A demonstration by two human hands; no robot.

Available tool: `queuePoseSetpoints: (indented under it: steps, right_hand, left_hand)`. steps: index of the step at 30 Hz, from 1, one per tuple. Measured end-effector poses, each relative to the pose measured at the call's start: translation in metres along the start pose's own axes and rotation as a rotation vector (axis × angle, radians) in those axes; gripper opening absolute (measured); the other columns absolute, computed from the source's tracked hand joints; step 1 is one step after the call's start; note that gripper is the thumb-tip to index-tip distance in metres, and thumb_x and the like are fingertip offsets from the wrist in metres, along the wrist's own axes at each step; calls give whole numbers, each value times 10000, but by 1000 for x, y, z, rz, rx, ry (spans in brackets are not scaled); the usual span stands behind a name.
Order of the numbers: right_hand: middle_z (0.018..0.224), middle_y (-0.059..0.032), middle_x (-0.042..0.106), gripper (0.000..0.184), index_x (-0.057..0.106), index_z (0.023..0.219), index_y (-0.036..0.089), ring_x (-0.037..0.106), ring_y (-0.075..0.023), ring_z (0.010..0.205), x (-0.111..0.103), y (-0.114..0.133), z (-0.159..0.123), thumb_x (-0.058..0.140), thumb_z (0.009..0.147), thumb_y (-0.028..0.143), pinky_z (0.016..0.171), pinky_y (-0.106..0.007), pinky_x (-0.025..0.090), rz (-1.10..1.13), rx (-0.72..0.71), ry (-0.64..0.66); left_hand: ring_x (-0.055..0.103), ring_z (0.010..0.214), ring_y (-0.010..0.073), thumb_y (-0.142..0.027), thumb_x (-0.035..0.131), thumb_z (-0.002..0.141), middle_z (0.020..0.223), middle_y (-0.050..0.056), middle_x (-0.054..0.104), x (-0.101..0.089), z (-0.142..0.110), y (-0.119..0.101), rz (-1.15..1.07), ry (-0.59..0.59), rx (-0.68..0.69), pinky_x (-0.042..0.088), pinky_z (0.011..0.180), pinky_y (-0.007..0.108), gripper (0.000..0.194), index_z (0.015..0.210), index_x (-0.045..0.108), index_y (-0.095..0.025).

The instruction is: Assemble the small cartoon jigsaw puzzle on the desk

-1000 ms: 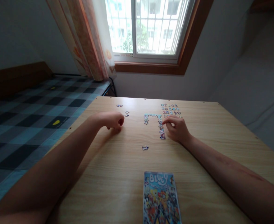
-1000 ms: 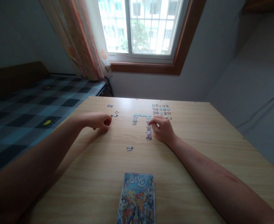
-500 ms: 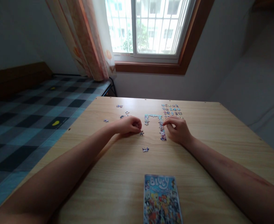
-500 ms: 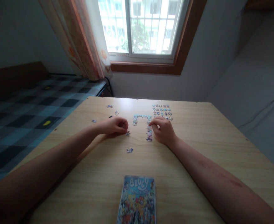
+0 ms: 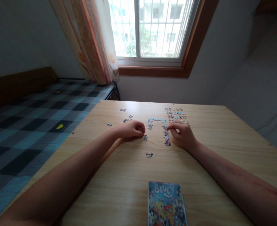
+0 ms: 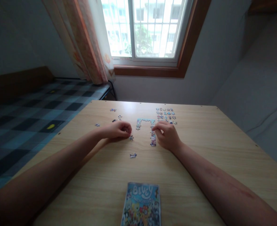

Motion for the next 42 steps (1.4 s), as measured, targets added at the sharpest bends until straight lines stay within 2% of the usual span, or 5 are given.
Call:
queuePoseSetpoints:
  steps: [21,28,33,37,42]
  right_hand:
    - [806,-32,698,253,675,782,223,665,-189,789,5,9,-7,503,863,56,726,-317,506,-15,-25,48]
    - [809,-35,716,248,690,770,231,689,-195,784,4,5,-4,519,859,74,724,-316,530,-1,-3,14]
    - [795,-41,717,249,697,766,237,695,-207,766,5,4,-3,524,863,87,696,-329,543,15,3,9]
    - [797,-41,712,250,691,768,236,689,-206,759,7,1,-3,517,863,83,680,-326,540,29,19,9]
    - [793,-33,696,254,682,773,228,663,-196,768,13,-2,-4,505,857,66,700,-322,517,37,37,45]
  left_hand:
    - [616,794,185,-186,531,802,859,31,713,10,-22,-34,791,-156,182,438,688,283,129,754,648,-209]
    - [620,734,220,-184,585,737,820,60,719,-54,-40,-4,916,-129,-125,424,619,308,109,727,691,-207]
    - [637,891,238,-234,495,876,935,90,728,-102,-49,4,927,-520,-216,474,761,321,257,868,751,-209]
    - [501,1295,309,-372,423,986,1405,144,596,-108,-44,20,976,-817,-200,404,1075,433,425,1258,706,-210]
    - [243,1521,367,-455,294,1032,1634,143,352,-104,-27,51,964,-731,-281,207,1192,614,537,1415,612,-254]
Point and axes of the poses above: each hand's wrist, its own z-axis towards the middle knuckle, its own x-axis out of the palm, y = z × x, the point moved 7 cm from there along z, towards the middle knuckle
